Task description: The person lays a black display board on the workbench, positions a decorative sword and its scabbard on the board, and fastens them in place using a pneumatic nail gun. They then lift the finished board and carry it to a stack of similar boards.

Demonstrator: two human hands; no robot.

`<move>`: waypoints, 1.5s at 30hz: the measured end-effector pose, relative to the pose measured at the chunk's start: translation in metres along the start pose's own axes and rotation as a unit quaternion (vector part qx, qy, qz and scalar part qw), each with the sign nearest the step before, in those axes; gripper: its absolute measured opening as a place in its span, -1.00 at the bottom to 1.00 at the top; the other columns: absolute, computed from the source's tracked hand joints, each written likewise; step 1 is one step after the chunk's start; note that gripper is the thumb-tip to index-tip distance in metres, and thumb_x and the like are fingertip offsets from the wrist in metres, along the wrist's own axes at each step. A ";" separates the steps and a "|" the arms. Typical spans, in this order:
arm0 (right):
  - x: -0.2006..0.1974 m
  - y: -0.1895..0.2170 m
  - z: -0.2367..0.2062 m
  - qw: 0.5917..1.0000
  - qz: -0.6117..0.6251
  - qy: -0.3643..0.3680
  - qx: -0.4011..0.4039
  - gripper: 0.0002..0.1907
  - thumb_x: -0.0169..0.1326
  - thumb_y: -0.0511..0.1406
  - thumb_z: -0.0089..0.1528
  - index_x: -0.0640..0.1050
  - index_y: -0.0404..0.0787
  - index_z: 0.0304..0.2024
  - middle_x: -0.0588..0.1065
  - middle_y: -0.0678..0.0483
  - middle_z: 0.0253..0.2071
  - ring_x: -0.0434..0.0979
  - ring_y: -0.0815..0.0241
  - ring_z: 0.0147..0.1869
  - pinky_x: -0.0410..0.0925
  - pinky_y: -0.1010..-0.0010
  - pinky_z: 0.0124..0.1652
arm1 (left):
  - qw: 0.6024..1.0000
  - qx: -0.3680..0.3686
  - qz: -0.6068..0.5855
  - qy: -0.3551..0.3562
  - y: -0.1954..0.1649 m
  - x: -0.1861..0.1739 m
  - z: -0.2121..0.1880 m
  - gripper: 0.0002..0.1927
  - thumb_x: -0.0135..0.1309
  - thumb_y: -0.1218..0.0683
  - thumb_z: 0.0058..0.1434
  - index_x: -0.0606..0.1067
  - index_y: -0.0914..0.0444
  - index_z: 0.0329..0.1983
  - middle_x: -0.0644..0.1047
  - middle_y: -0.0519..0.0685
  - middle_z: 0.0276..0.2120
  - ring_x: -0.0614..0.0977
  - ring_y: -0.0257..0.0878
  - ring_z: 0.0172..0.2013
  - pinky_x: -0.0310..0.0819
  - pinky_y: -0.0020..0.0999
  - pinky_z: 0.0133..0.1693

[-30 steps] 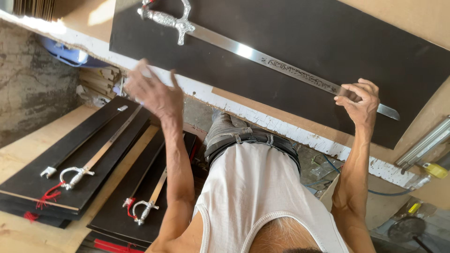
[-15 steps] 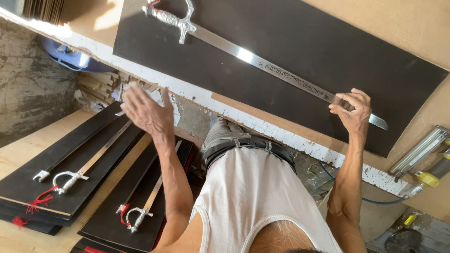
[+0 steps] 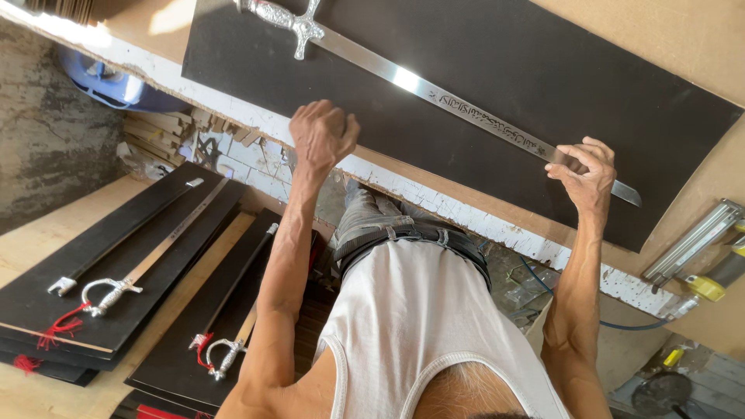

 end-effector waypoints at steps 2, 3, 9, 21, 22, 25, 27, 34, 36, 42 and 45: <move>-0.002 0.003 -0.001 1.000 -0.005 0.002 0.003 -0.66 0.43 -0.30 0.07 0.69 -0.13 -0.10 0.56 0.13 -0.08 0.33 0.04 0.42 0.31 0.18 0.34 | 0.973 0.118 -0.033 -0.195 0.002 -0.001 -0.004 -0.76 0.04 -0.09 0.38 0.49 0.14 -0.29 0.55 -0.01 -0.16 0.53 -0.17 -0.09 0.44 -0.17 0.00; -0.002 0.004 -0.001 1.000 0.000 0.001 0.005 -0.66 0.43 -0.30 0.07 0.69 -0.13 -0.09 0.56 0.13 -0.08 0.33 0.04 0.43 0.32 0.19 0.33 | 0.939 0.176 -0.049 -0.291 -0.003 0.000 -0.005 -0.82 0.11 -0.03 0.30 0.50 0.17 -0.26 0.54 0.03 -0.11 0.54 -0.13 -0.02 0.48 -0.09 0.06; 0.001 0.006 0.002 0.999 0.034 0.002 0.018 -0.61 0.41 -0.28 0.03 0.69 -0.10 -0.07 0.56 0.13 -0.08 0.32 0.03 0.41 0.36 0.21 0.24 | 0.909 0.363 -0.083 -0.188 -0.059 0.027 -0.008 -0.26 0.03 -0.23 0.35 0.24 0.34 0.39 0.28 0.25 0.37 0.26 0.13 0.37 0.00 0.11 0.35; -0.003 -0.015 -0.003 0.993 -0.078 0.012 -0.082 -0.58 0.48 -0.24 0.03 0.69 -0.15 -0.08 0.61 0.07 -0.10 0.44 -0.05 0.34 0.31 0.15 0.36 | 0.919 0.201 0.055 -0.335 0.091 -0.065 0.046 -0.31 0.34 -0.03 0.34 0.32 0.26 0.43 0.34 0.11 0.43 0.25 0.06 0.46 0.04 0.11 0.46; -0.007 -0.016 -0.007 0.994 -0.077 0.015 -0.073 -0.56 0.46 -0.25 0.01 0.69 -0.14 -0.06 0.61 0.06 -0.04 0.42 -0.07 0.37 0.31 0.16 0.36 | 0.908 0.268 0.079 -0.313 0.079 -0.074 0.058 -0.29 0.39 -0.03 0.30 0.34 0.25 0.41 0.35 0.11 0.42 0.26 0.05 0.44 0.02 0.14 0.43; -0.035 -0.029 -0.031 0.991 -0.117 0.014 -0.065 -0.47 0.45 -0.30 -0.06 0.67 -0.21 -0.02 0.59 -0.01 0.02 0.41 -0.13 0.38 0.28 0.09 0.33 | 0.910 0.337 0.096 -0.220 0.074 -0.089 0.080 -0.30 0.38 -0.01 0.27 0.35 0.21 0.40 0.40 0.08 0.38 0.30 0.02 0.50 0.04 0.07 0.51; -0.060 -0.045 -0.057 0.990 -0.139 0.020 -0.033 -0.48 0.48 -0.28 0.01 0.64 -0.25 0.00 0.62 0.05 -0.08 0.51 0.01 0.32 0.28 0.06 0.42 | 0.909 0.356 0.099 -0.190 0.076 -0.097 0.086 -0.32 0.38 0.02 0.22 0.39 0.23 0.36 0.42 0.04 0.30 0.37 -0.06 0.41 0.13 -0.02 0.48; -0.063 -0.071 -0.081 0.993 -0.110 -0.041 0.002 -0.62 0.44 -0.37 0.22 0.66 -0.26 0.07 0.60 -0.06 -0.15 0.60 0.03 -0.06 0.44 0.23 -0.03 | 0.935 0.316 0.009 -0.159 0.088 -0.110 0.083 -0.33 0.54 -0.05 0.04 0.55 0.36 0.11 0.49 0.16 0.06 0.51 0.07 0.11 0.45 0.03 0.20; -0.053 -0.073 -0.071 0.965 0.204 0.049 0.157 -0.70 0.15 -0.50 0.40 0.52 -0.31 0.18 0.57 -0.05 -0.11 0.58 0.31 -0.09 0.44 0.55 -0.06 | 0.925 0.313 0.039 -0.210 0.089 -0.113 0.086 -0.44 0.53 -0.06 0.12 0.56 0.32 0.03 0.47 0.16 0.13 0.49 0.11 0.16 0.45 0.03 0.08; -0.055 -0.063 -0.061 1.000 0.005 -0.008 0.026 -0.80 0.15 -0.46 0.45 0.53 -0.38 0.12 0.51 -0.10 -0.08 0.59 0.21 -0.14 0.46 0.51 -0.12 | 0.907 0.331 0.079 -0.247 0.073 -0.102 0.100 -0.47 0.33 0.07 0.06 0.37 0.21 0.05 0.39 0.03 -0.09 0.43 -0.08 -0.03 0.37 -0.10 0.09; -0.058 -0.064 -0.056 1.000 -0.017 -0.015 0.008 -0.83 0.15 -0.44 0.48 0.54 -0.41 0.09 0.48 -0.12 -0.06 0.60 0.16 -0.17 0.47 0.49 -0.15 | 0.911 0.339 0.035 -0.234 0.069 -0.102 0.099 -0.42 0.41 0.03 0.09 0.38 0.24 0.08 0.38 0.02 -0.14 0.41 -0.08 -0.09 0.32 -0.09 0.05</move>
Point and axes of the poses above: each hand's wrist, its own z-axis towards the middle knuckle, its own x-axis out of the palm, y = z × x, the point moved 1 cm from there along z, towards the middle knuckle
